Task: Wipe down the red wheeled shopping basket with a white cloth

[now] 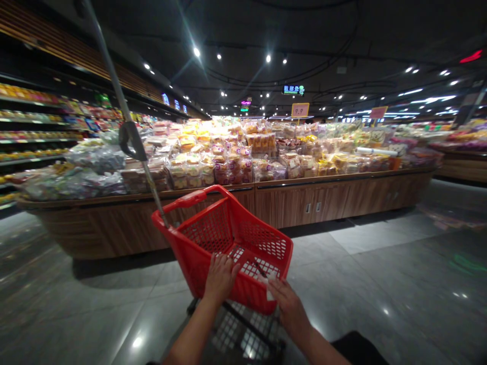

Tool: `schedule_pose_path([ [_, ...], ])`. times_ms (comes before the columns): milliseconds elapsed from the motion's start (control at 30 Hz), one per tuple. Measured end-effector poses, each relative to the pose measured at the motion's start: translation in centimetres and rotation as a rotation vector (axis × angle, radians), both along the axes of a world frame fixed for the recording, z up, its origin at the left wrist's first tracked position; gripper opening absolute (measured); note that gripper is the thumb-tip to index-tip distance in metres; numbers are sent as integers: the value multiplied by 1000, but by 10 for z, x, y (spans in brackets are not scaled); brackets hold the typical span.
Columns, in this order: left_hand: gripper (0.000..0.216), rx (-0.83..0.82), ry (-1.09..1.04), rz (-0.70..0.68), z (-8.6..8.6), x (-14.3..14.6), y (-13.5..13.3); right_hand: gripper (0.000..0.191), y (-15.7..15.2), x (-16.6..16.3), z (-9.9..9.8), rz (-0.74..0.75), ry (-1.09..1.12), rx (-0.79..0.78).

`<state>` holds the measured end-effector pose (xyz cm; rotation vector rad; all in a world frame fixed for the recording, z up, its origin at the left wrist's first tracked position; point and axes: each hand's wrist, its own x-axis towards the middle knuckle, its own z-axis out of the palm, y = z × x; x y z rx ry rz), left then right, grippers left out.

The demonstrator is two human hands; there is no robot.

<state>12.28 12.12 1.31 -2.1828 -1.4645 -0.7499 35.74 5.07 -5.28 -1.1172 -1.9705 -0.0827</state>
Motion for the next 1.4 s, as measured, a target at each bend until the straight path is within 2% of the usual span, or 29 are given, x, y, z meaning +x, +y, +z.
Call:
schedule_pose_path([
  [133, 27, -41, -16, -14, 4, -8, -1, 53, 15, 39, 16, -153, 190, -108],
  [233, 25, -68, -37, -17, 10, -11, -2, 42, 20, 44, 29, -196, 308, -164],
  [367, 22, -64, -62, 12, 16, 0, -7, 31, 10, 16, 33, -75, 357, -255],
  [433, 20, -51, -84, 18, 15, 16, -15, 26, 2, 1, 31, -21, 375, -296],
  [500, 20, -52, -113, -39, 12, 38, -25, 27, -5, -10, 28, -1, 384, -312],
  [600, 27, -72, -174, -144, 1, 67, -38, 31, -9, -13, 28, 44, 389, -319],
  [700, 31, -50, -172, -152, -7, 79, -43, 27, -1, -2, 29, 103, 426, -328],
  [867, 31, -57, -151, -134, -12, 74, -40, 17, 23, 24, 26, -50, 531, -310],
  [1000, 30, -46, -148, -133, -14, 72, -39, 30, 32, 28, 23, -131, 532, -329],
  [1067, 30, -45, -149, -134, -15, 72, -39, 31, 27, 21, 25, -146, 518, -346],
  [1133, 30, -48, -150, -134, -15, 70, -38, 23, 15, 8, 28, -130, 479, -377],
  [1267, 30, -59, -148, -146, -16, 66, -37, 17, -10, -18, 31, -36, 385, -383],
  [1333, 29, -64, -144, -156, -16, 64, -38, 18, -10, -18, 31, -40, 368, -350],
  [1400, 29, -66, -143, -161, -16, 62, -38, 21, -1, -11, 30, -121, 392, -306],
])
